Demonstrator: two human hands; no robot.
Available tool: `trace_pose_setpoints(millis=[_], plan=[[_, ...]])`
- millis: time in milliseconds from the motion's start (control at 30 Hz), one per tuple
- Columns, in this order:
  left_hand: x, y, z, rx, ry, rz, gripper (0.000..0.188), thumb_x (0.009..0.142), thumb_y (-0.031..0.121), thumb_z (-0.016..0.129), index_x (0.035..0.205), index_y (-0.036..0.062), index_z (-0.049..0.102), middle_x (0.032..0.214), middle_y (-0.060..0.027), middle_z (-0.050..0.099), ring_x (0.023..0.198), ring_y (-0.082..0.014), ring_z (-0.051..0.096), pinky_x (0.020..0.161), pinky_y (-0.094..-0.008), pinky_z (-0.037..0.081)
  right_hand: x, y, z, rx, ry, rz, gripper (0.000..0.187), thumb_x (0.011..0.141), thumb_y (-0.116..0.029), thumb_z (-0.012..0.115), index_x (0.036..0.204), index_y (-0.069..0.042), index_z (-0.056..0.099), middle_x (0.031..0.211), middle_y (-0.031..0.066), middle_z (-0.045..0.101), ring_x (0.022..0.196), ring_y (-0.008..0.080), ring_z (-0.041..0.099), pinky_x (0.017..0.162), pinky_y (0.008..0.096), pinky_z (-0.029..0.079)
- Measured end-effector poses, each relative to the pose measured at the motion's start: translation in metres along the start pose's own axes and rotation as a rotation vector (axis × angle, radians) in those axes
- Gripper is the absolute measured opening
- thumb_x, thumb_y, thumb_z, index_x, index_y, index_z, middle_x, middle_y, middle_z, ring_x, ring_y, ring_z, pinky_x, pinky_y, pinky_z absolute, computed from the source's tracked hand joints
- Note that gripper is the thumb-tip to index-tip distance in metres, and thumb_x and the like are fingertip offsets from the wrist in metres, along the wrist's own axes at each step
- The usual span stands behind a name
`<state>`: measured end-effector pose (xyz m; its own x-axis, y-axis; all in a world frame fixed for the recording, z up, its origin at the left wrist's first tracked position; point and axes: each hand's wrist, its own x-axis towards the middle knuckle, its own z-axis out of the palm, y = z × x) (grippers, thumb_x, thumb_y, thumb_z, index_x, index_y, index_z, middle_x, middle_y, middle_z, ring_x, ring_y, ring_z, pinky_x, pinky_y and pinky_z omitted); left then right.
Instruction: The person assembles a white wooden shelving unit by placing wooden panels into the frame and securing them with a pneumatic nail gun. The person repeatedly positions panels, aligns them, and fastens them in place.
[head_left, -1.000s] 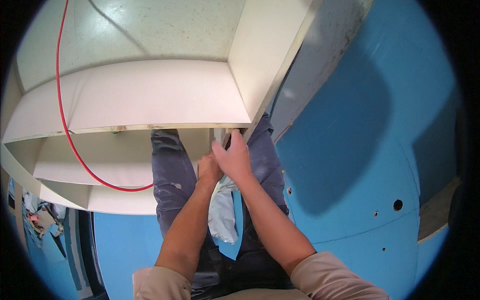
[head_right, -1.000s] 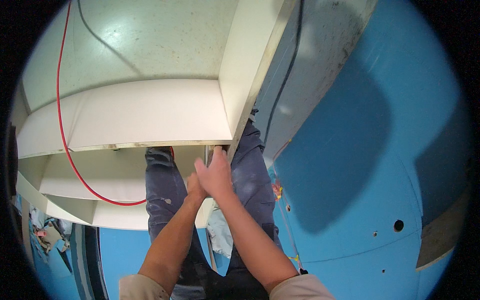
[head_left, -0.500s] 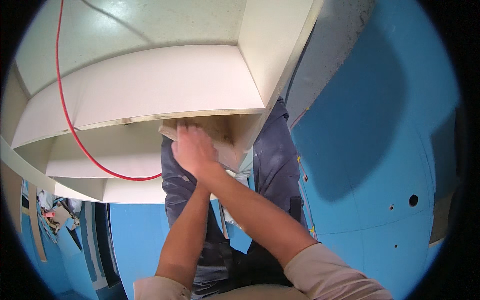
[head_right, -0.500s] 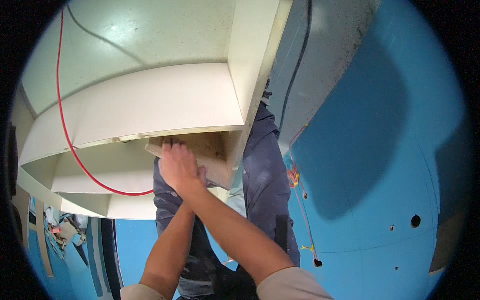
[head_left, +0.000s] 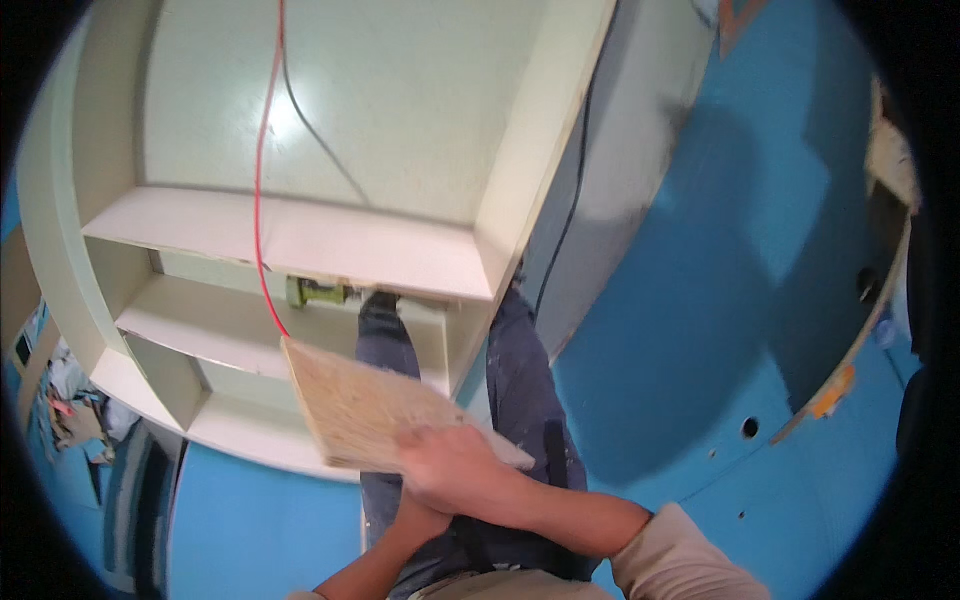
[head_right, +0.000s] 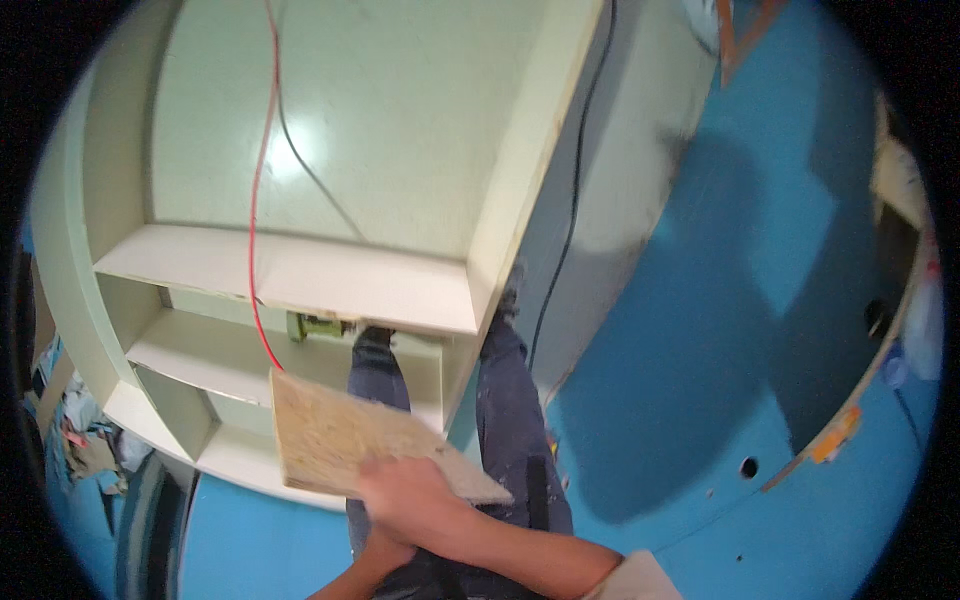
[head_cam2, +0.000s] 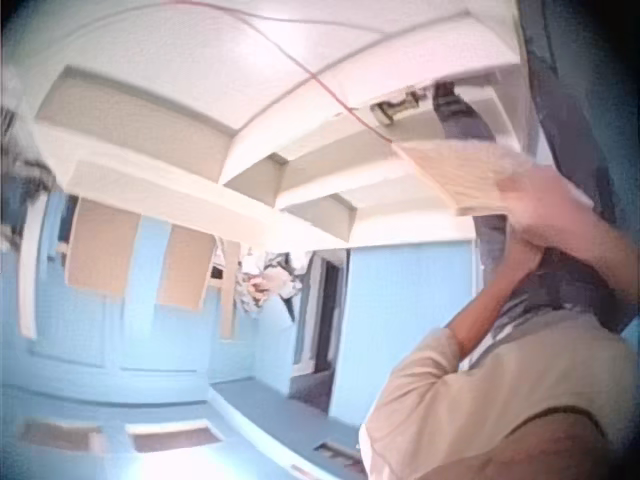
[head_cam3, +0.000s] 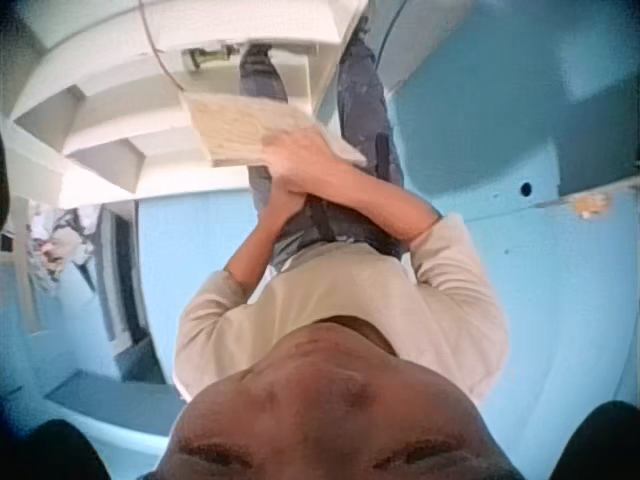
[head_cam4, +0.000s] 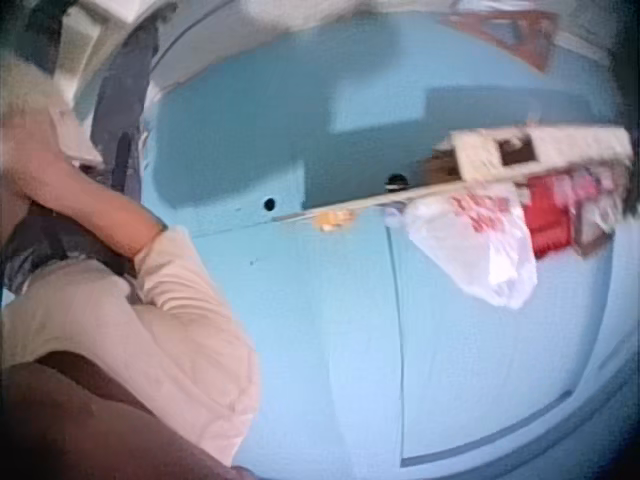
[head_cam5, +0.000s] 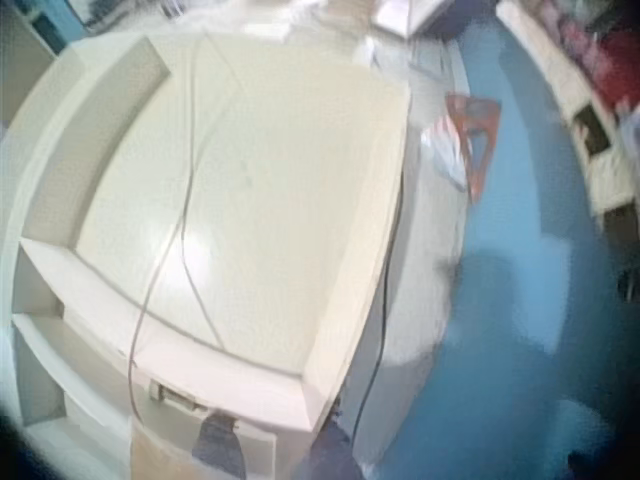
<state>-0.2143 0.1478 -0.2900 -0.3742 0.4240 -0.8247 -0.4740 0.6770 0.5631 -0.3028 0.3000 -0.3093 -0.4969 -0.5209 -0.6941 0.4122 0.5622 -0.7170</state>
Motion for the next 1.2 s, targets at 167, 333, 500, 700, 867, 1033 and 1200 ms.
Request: trace_pose_setpoints(millis=[167, 333, 500, 700, 867, 1033, 1200], plan=[[0.015, 0.048, 0.003, -0.443, 0.1, -0.116, 0.031, 0.088, 0.016, 0.064, 0.113, -0.0015, 0.058, 0.087, -0.0154, 0.069, 0.077, -0.0246, 0.069, 0.07, -0.0324, 0.054, -0.075, -0.019, -0.111, 0.129, 0.311, 0.115, 0.031, 0.082, -0.021, 0.062, 0.104, 0.001, 0.063, 0.086, 0.0227, 0.066, 0.079, 0.041, 0.065, 0.067, 0.0462, 0.052], [0.04, -0.002, 0.049, -0.345, 0.217, -0.246, 0.025, 0.088, 0.016, 0.063, 0.104, -0.0033, 0.061, 0.087, -0.0165, 0.069, 0.081, -0.0213, 0.069, 0.075, -0.0318, 0.053, 0.004, 0.065, -0.192, 0.329, 0.703, 0.252, 0.032, 0.084, -0.016, 0.061, 0.104, 0.01, 0.062, 0.086, 0.0185, 0.069, 0.08, 0.0248, 0.067, 0.072, 0.0382, 0.052], [0.022, -0.055, 0.055, -0.38, 0.214, -0.293, 0.024, 0.087, 0.019, 0.064, 0.1, -0.0013, 0.062, 0.087, -0.018, 0.07, 0.082, -0.029, 0.07, 0.074, -0.0355, 0.054, 0.136, 0.164, -0.232, 0.528, 0.627, 0.529, 0.037, 0.08, -0.014, 0.062, 0.107, 0.011, 0.058, 0.095, 0.0212, 0.064, 0.079, 0.0327, 0.066, 0.065, 0.0453, 0.057], [0.016, -0.134, 0.046, -0.551, 0.363, -0.446, 0.019, 0.087, 0.012, 0.062, 0.1, -0.0017, 0.062, 0.088, -0.0163, 0.07, 0.079, -0.0217, 0.07, 0.074, -0.0334, 0.054, 0.211, 0.262, -0.191, 0.557, 0.503, 0.771, 0.039, 0.08, -0.012, 0.065, 0.111, 0.009, 0.055, 0.104, 0.0219, 0.06, 0.087, 0.0377, 0.065, 0.071, 0.0491, 0.058], [0.04, -0.123, 0.039, -0.621, 0.375, -0.455, 0.016, 0.088, 0.008, 0.06, 0.101, -0.0019, 0.062, 0.086, -0.0138, 0.07, 0.079, -0.0189, 0.068, 0.073, -0.0308, 0.053, 0.209, 0.279, -0.161, 0.57, 0.46, 0.856, 0.042, 0.079, -0.014, 0.067, 0.113, 0.007, 0.055, 0.109, 0.0209, 0.06, 0.09, 0.0369, 0.065, 0.074, 0.0488, 0.058], [0.043, -0.11, 0.063, -0.641, 0.284, -0.415, 0.017, 0.087, 0.011, 0.061, 0.101, 0.0012, 0.063, 0.086, -0.0142, 0.07, 0.08, -0.0206, 0.069, 0.074, -0.0328, 0.053, 0.186, 0.257, -0.154, 0.421, 0.512, 1.01, 0.032, 0.081, -0.018, 0.065, 0.104, 0.003, 0.062, 0.096, 0.0181, 0.066, 0.088, 0.0317, 0.067, 0.074, 0.0426, 0.059], [0.054, -0.096, 0.058, -0.636, 0.211, -0.375, 0.019, 0.091, 0.007, 0.054, 0.105, -0.0042, 0.058, 0.091, -0.0152, 0.07, 0.082, -0.0192, 0.069, 0.077, -0.0311, 0.053, 0.184, 0.222, -0.136, -0.607, 0.01, 0.72, 0.022, 0.084, -0.021, 0.061, 0.094, -0.004, 0.07, 0.084, 0.0159, 0.068, 0.085, 0.0267, 0.069, 0.073, 0.0439, 0.057]])
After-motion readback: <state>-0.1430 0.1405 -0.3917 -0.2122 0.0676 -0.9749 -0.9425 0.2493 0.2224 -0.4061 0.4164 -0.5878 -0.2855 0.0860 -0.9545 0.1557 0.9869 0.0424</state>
